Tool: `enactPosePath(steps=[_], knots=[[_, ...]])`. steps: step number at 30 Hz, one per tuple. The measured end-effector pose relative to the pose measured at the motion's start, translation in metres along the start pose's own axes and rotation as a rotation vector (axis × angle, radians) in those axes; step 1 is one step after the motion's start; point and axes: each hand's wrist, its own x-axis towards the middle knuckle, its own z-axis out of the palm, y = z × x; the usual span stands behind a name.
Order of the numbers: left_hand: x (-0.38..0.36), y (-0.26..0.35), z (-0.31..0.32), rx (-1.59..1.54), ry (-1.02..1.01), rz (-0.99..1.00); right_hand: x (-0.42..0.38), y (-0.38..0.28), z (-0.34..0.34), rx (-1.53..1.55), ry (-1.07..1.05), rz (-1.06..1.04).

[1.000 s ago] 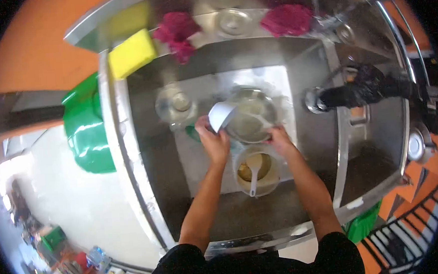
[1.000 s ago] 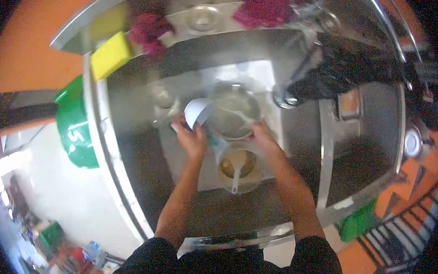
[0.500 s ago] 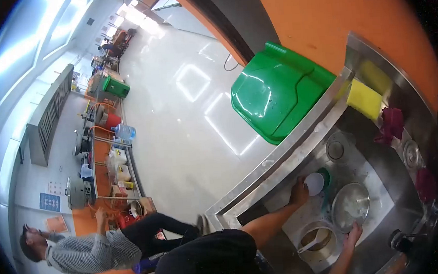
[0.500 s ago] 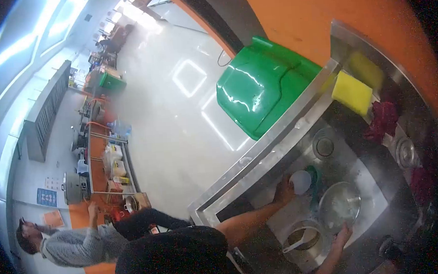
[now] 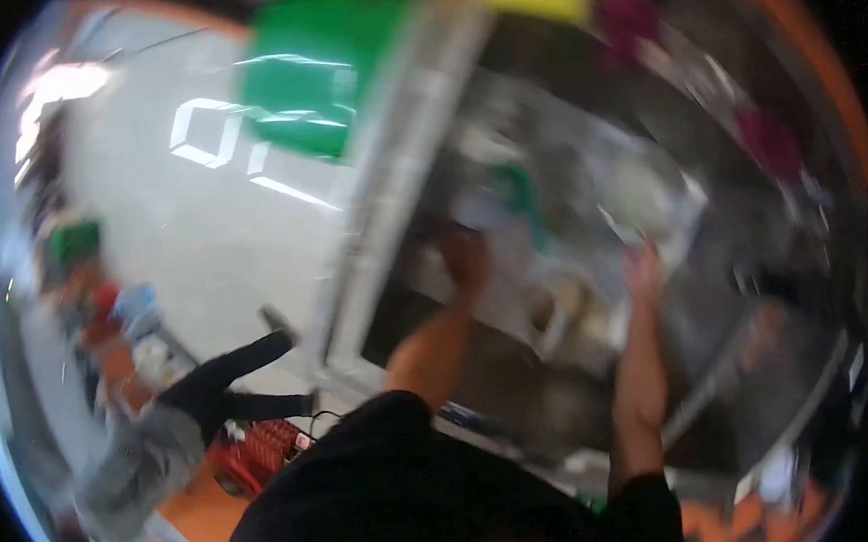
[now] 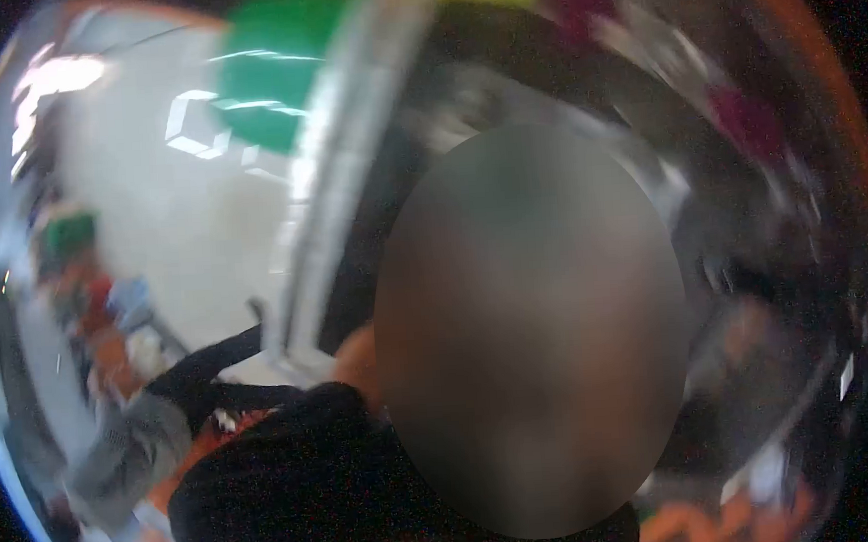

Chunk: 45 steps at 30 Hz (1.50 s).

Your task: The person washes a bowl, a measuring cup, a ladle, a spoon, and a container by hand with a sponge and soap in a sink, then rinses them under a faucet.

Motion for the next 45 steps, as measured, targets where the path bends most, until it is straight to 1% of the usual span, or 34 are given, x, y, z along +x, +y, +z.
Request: enactPosePath(steps=[1,2,3,5,6,8,11,12,14,15,16,17,18,19,20,21,22,23,24,26,27,29,30,32,33,34,35,36,37,38,40,41,43,45], knots=[[-0.008,0.019,-0.006,0.043,0.04,-0.157,-0.014,-0.015,0.007,-0.235,-0.028,-0.106],[-0.013,0.014,0.017,0.224,0.299,-0.133,-0.06,-0.096,0.034,0.616,0.202,0.228],[-0.024,0.029,0.027,0.219,0.239,-0.089,-0.084,-0.121,0.036,0.463,0.175,0.241],[-0.051,0.053,0.019,-0.051,0.111,-0.159,-0.128,-0.127,0.036,0.124,0.022,0.255],[-0.045,0.022,0.059,-0.234,-0.112,-0.074,-0.144,-0.122,0.043,0.125,0.037,0.265],[-0.034,-0.037,0.137,-0.628,-0.617,-0.03,-0.173,-0.107,0.048,-0.388,-0.236,0.2],[-0.081,0.074,0.022,-0.36,-0.819,0.175,-0.177,-0.081,0.04,-0.433,-0.206,0.226],[-0.074,0.059,0.028,-0.357,-0.825,0.182,-0.179,-0.084,0.036,-0.43,-0.197,0.226],[-0.05,0.024,0.042,-0.149,-0.547,0.116,-0.178,-0.098,0.024,-0.428,-0.297,0.256],[-0.049,0.037,0.029,-0.013,-0.241,0.036,-0.177,-0.106,0.019,-0.429,-0.291,0.252],[-0.05,0.047,0.014,0.122,0.063,-0.049,-0.18,-0.113,0.014,-0.534,-0.156,0.168],[-0.038,0.03,0.019,0.289,0.196,-0.031,-0.187,-0.122,0.008,-0.639,-0.022,0.091],[-0.026,0.008,0.024,0.459,0.326,-0.014,-0.196,-0.136,0.003,-0.643,-0.024,0.104],[-0.021,-0.001,0.015,0.462,0.318,-0.016,-0.202,-0.154,0.0,-0.739,0.115,0.027],[-0.013,-0.004,0.005,0.43,0.226,-0.028,-0.204,-0.167,0.001,-0.832,0.258,-0.059],[-0.01,-0.006,0.001,0.4,0.133,-0.039,-0.207,-0.173,0.009,-0.833,0.259,-0.056],[-0.015,-0.008,0.003,0.404,0.128,-0.038,-0.212,-0.178,0.022,-0.944,0.361,-0.154],[-0.022,-0.011,0.012,0.305,0.065,0.086,-0.217,-0.182,0.035,-1.054,0.462,-0.255],[-0.024,-0.011,0.025,0.2,0.01,0.213,-0.218,-0.18,0.047,-1.05,0.466,-0.259],[-0.024,-0.071,0.14,-0.152,-0.229,0.165,-0.222,-0.168,0.071,-1.314,0.221,-0.118],[-0.051,0.01,0.079,-0.033,-0.749,0.094,-0.223,-0.167,0.079,-1.321,0.17,-0.143],[-0.101,0.082,0.034,-0.151,-0.871,0.439,-0.223,-0.157,0.101,-1.304,0.176,-0.218],[-0.107,0.084,0.028,-0.152,-0.873,0.443,-0.224,-0.161,0.112,-1.289,0.181,-0.298],[-0.111,0.097,0.017,-0.62,-0.935,0.079,-0.221,-0.177,0.141,-1.212,0.231,-0.212],[-0.107,0.104,-0.007,-0.638,-0.799,0.371,-0.223,-0.185,0.149,-1.127,0.262,-0.119],[-0.098,0.098,-0.031,-0.459,-0.752,0.427,-0.226,-0.193,0.149,-1.124,0.257,-0.126],[-0.085,0.095,-0.053,-0.273,-0.698,0.488,-0.224,-0.204,0.151,-0.981,0.179,-0.103],[-0.083,0.104,-0.085,-0.279,-0.538,0.526,-0.219,-0.212,0.152,-0.834,0.105,-0.08],[-0.089,0.116,-0.119,-0.281,-0.382,0.554,-0.203,-0.175,0.147,-0.636,0.251,-0.337],[-0.091,0.123,-0.142,-0.268,-0.381,0.563,-0.203,-0.183,0.139,-0.621,0.258,-0.337],[-0.094,0.133,-0.17,-0.578,-0.14,0.569,-0.21,-0.209,0.119,0.063,-0.108,0.384],[-0.092,0.134,-0.175,-0.582,-0.146,0.589,-0.206,-0.2,0.111,0.07,-0.093,0.372],[-0.094,0.132,-0.18,-0.61,-0.109,0.625,-0.203,-0.169,0.095,0.101,0.027,0.19],[-0.094,0.126,-0.183,-0.551,-0.138,0.655,-0.217,-0.172,0.074,0.065,0.094,0.188]])
